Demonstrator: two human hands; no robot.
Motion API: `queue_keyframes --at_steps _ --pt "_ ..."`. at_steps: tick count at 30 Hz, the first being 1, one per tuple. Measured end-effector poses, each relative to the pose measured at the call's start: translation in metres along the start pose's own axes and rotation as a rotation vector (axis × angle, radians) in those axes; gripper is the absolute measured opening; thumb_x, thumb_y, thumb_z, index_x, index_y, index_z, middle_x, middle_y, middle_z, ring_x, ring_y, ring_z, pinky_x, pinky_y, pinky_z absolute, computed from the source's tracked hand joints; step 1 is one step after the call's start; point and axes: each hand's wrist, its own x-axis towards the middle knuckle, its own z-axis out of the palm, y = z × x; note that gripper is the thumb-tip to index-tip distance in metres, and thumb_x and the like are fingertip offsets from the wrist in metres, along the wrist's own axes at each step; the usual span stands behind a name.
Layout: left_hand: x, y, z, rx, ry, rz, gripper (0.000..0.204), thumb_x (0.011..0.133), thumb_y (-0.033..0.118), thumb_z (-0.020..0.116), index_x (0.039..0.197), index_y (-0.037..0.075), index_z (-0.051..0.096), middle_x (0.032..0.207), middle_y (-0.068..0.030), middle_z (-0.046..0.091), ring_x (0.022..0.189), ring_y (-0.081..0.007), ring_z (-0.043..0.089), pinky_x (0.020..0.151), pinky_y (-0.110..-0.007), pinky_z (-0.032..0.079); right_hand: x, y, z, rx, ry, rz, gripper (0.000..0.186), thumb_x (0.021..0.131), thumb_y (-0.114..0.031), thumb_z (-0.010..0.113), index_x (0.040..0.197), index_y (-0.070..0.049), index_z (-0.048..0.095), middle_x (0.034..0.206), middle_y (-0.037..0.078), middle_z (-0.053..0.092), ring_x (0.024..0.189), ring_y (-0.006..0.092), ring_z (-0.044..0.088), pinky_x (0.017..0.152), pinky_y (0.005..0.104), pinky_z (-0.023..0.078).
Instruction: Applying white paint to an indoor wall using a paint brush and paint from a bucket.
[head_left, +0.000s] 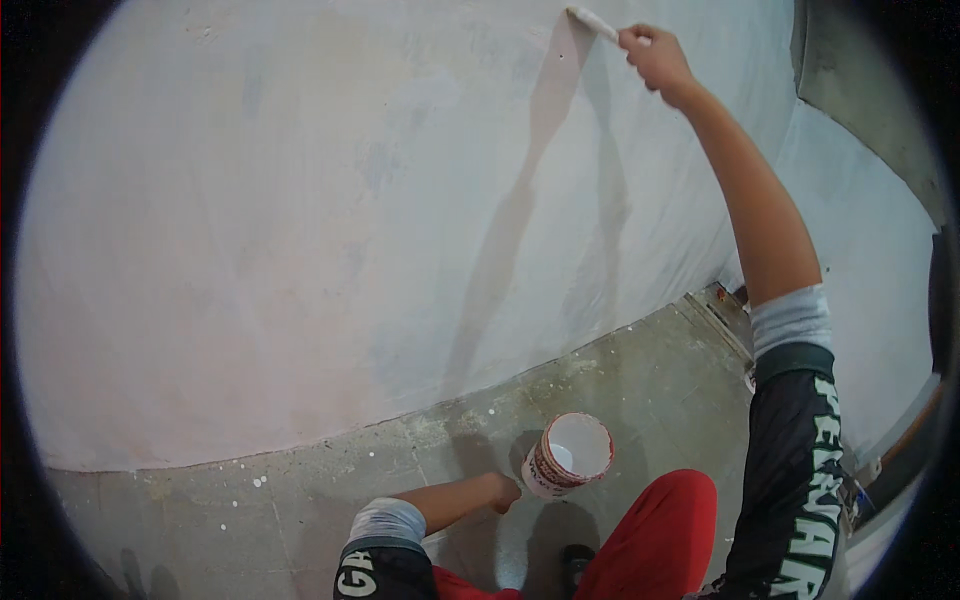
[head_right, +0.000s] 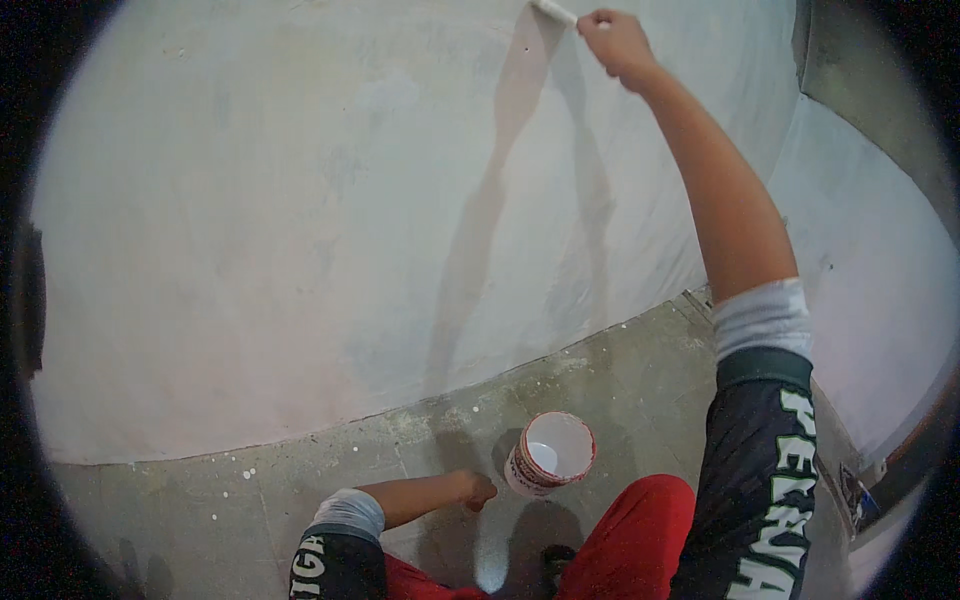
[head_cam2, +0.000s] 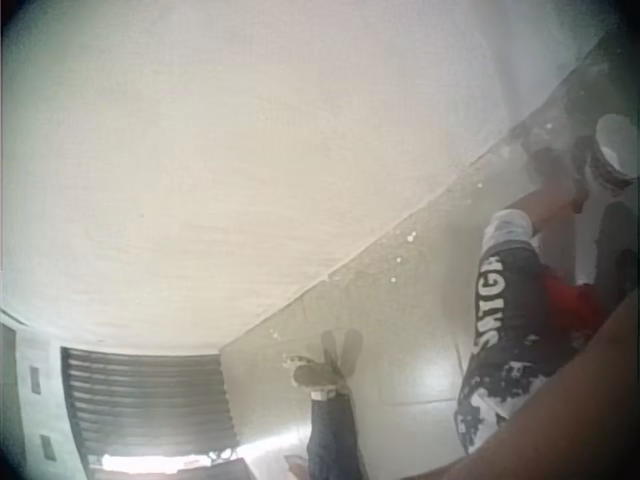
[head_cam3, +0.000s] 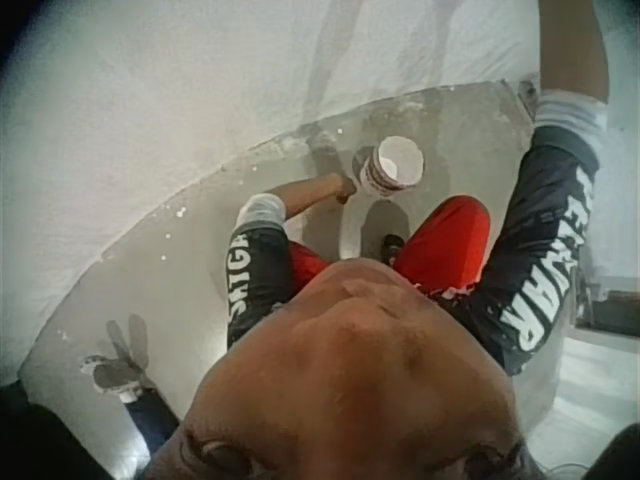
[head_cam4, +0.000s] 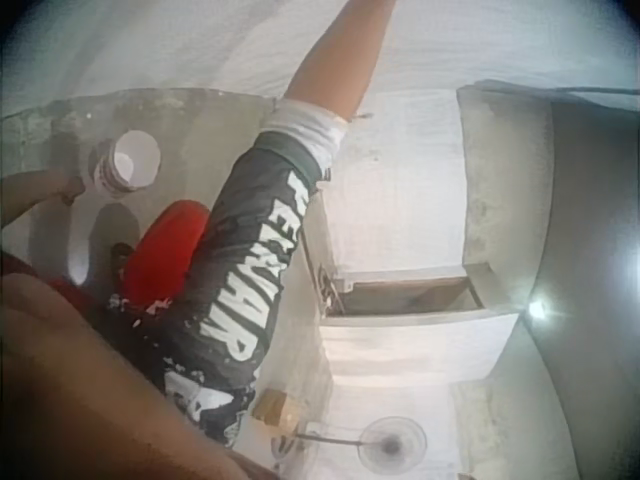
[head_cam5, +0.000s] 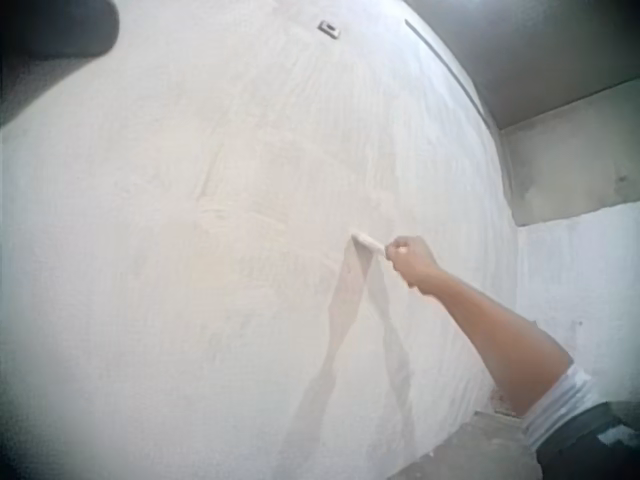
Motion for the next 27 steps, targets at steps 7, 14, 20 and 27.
queue_keyframes --at_steps 7,14,20,27 --pt "-0.02 0.001 0.006 -0.157 0.187 0.005 0.034 0.074 0.016 0.066 0.106 0.004 0.066 0.104 -0.0178 0.067 0.099 -0.0321 0.064 0.081 -0.045 0.051 -0.072 0.02 0.024 -0.127 -0.539 0.2 0.026 0.09 -0.029 0.059 0.101 -0.007 0.066 0.067 0.001 0.052 0.045 0.0068 0.036 0.037 0.0237 0.028" --pt "0.007 -0.001 0.009 -0.037 0.158 0.041 0.03 0.072 0.011 0.065 0.101 0.004 0.069 0.1 -0.018 0.068 0.096 -0.032 0.066 0.078 -0.045 0.053 0.007 -0.033 -0.008 -0.032 -0.095 0.047 0.032 0.088 -0.029 0.058 0.102 -0.001 0.065 0.077 0.009 0.061 0.057 0.0159 0.052 0.046 0.032 0.041" --pt "-0.008 0.001 -0.013 -0.042 0.074 -0.016 0.03 0.074 0.014 0.063 0.103 0.004 0.068 0.102 -0.018 0.068 0.097 -0.032 0.065 0.079 -0.045 0.052 -0.017 -0.011 0.031 -0.037 0.147 -0.086 0.03 0.086 -0.026 0.058 0.101 -0.001 0.066 0.073 0.007 0.06 0.055 0.0133 0.051 0.044 0.0307 0.04" --pt "-0.006 -0.002 0.01 -0.132 0.162 -0.008 0.04 0.079 0.017 0.064 0.116 0.003 0.061 0.116 -0.0177 0.063 0.106 -0.032 0.061 0.085 -0.046 0.05 -0.093 0.019 0.061 -0.157 -0.194 -0.106 0.028 0.085 -0.028 0.062 0.097 -0.003 0.067 0.073 0.013 0.063 0.057 0.0193 0.057 0.052 0.0357 0.046"
